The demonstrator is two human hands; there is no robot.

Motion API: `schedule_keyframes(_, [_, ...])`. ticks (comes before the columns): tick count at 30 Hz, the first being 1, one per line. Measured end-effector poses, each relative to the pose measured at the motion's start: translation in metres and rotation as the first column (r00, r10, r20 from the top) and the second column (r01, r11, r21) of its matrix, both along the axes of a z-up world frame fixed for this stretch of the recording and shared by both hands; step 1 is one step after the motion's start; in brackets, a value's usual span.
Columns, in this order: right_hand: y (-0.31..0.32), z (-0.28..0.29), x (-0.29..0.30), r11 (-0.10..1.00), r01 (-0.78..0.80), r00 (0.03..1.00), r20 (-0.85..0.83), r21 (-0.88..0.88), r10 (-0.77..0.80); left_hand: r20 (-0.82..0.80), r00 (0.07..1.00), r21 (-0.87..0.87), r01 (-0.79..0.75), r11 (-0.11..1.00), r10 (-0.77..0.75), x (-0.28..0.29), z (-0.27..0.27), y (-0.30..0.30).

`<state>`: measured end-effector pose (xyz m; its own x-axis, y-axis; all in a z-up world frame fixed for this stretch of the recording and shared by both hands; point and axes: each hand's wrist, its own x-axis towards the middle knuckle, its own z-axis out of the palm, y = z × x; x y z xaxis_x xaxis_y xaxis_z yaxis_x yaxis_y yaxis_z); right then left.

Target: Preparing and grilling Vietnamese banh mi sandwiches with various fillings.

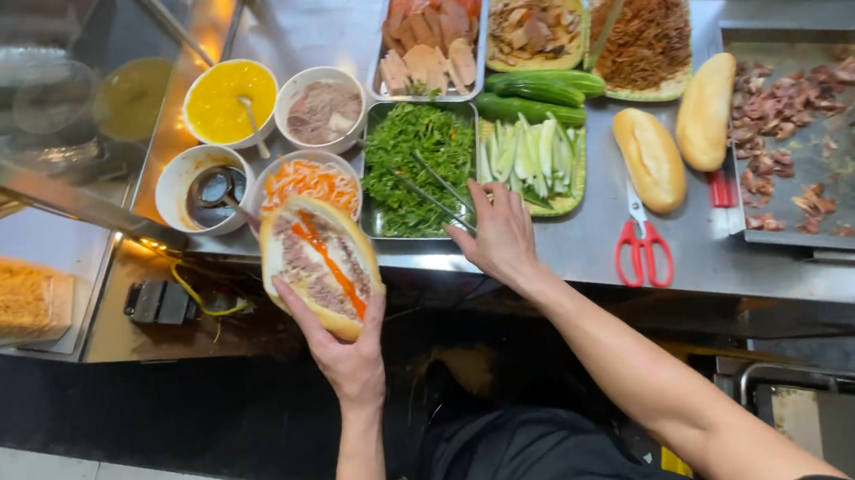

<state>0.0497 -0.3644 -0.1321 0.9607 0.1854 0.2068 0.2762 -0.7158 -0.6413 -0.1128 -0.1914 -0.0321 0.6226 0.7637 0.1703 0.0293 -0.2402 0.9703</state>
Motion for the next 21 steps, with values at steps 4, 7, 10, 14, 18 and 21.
schedule_keyframes(4, [0.013,-0.030,0.027,0.952,0.025,0.996,-0.069,-0.304,-0.048,-0.011,0.992,-0.086,0.124,0.989,-0.126,-0.015,-0.003,0.022])
schedule_keyframes(7, [-0.010,0.021,0.014,0.952,0.026,0.982,-0.172,-0.305,-0.082,-0.019,0.977,-0.118,0.208,0.971,-0.211,-0.009,-0.009,0.032])
schedule_keyframes(10, [-0.026,0.061,0.000,0.918,0.047,0.971,-0.197,-0.395,-0.135,-0.018,0.956,-0.155,0.286,0.945,-0.292,0.000,-0.017,0.026])
schedule_keyframes(14, [-0.034,0.042,0.018,0.864,0.032,0.965,-0.210,-0.502,-0.158,0.020,0.891,-0.198,0.447,0.872,-0.453,0.026,-0.035,0.016])
schedule_keyframes(18, [-0.048,0.102,-0.012,0.899,0.097,0.956,-0.212,-0.428,-0.204,0.079,0.846,-0.172,0.532,0.829,-0.527,0.058,-0.054,0.010])
schedule_keyframes(21, [-0.059,0.137,-0.026,0.934,0.151,0.958,-0.183,-0.323,-0.219,0.044,0.846,-0.110,0.533,0.839,-0.532,0.075,-0.052,0.005])
